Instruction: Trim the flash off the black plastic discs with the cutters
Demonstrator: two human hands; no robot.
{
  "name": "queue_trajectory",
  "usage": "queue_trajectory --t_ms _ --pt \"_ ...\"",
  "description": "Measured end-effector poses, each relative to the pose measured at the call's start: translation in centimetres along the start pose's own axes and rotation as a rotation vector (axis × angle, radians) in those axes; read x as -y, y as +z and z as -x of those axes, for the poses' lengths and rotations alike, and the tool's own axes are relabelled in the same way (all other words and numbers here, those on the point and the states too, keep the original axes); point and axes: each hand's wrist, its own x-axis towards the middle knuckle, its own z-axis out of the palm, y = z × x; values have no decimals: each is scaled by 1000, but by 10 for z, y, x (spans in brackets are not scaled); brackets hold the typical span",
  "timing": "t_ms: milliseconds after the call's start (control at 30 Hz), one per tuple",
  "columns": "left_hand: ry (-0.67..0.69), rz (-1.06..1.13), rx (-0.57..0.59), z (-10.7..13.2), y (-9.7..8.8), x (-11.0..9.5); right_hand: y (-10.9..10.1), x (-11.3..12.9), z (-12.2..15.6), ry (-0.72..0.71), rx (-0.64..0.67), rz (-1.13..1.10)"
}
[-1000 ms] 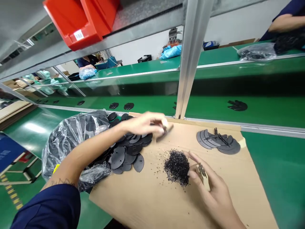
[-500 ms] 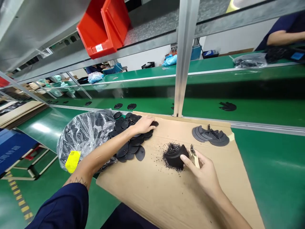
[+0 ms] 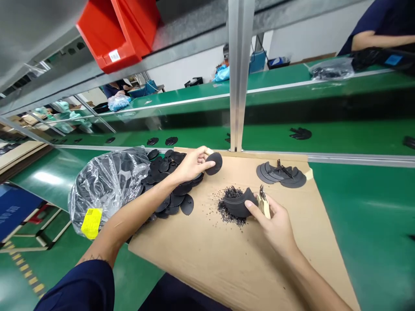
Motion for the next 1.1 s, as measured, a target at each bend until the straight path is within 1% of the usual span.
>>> queue_trajectory --t_ms 100,167,200,267,367,433,567,600,667,733,767,800,833,900,967,1000,1033,1100 --pt "33 384 -30 31 17 -19 2 1 3 -1 34 5" --pt "42 528 -34 50 32 -29 3 3 6 -15 76 1" --pt "41 553 -33 58 39 -31 4 3 8 -19 104 -6" --pt "44 534 -45 71 52 -34 5 4 10 -21 163 -27" --pt "84 358 -88 81 63 -33 7 3 12 2 227 -54" --pt "121 247 -103 83 65 -34 7 2 13 29 244 -60" --pt "213 159 -124 86 62 -38 7 0 13 54 260 -50" --pt "240 133 -119 87 61 -39 8 -1 13 53 263 -44" --pt "267 97 -65 89 58 -40 8 0 14 51 273 -25" --pt "223 121 29 90 54 -40 9 0 14 53 278 -6" --pt "171 164 57 91 52 -39 10 1 14 57 274 0" --pt "109 233 61 92 51 -39 10 1 14 63 267 7" --pt "49 326 37 92 51 -38 10 1 15 72 254 14" --pt "-44 544 -55 92 53 -36 10 1 15 93 221 28" --pt "-62 677 -141 92 58 -36 11 1 17 112 207 29" --pt "-50 662 -164 93 60 -36 11 0 17 120 205 23" --pt "-30 595 -185 93 63 -37 11 0 18 125 205 13" --pt "13 393 -219 94 66 -39 11 -1 19 130 199 -5"
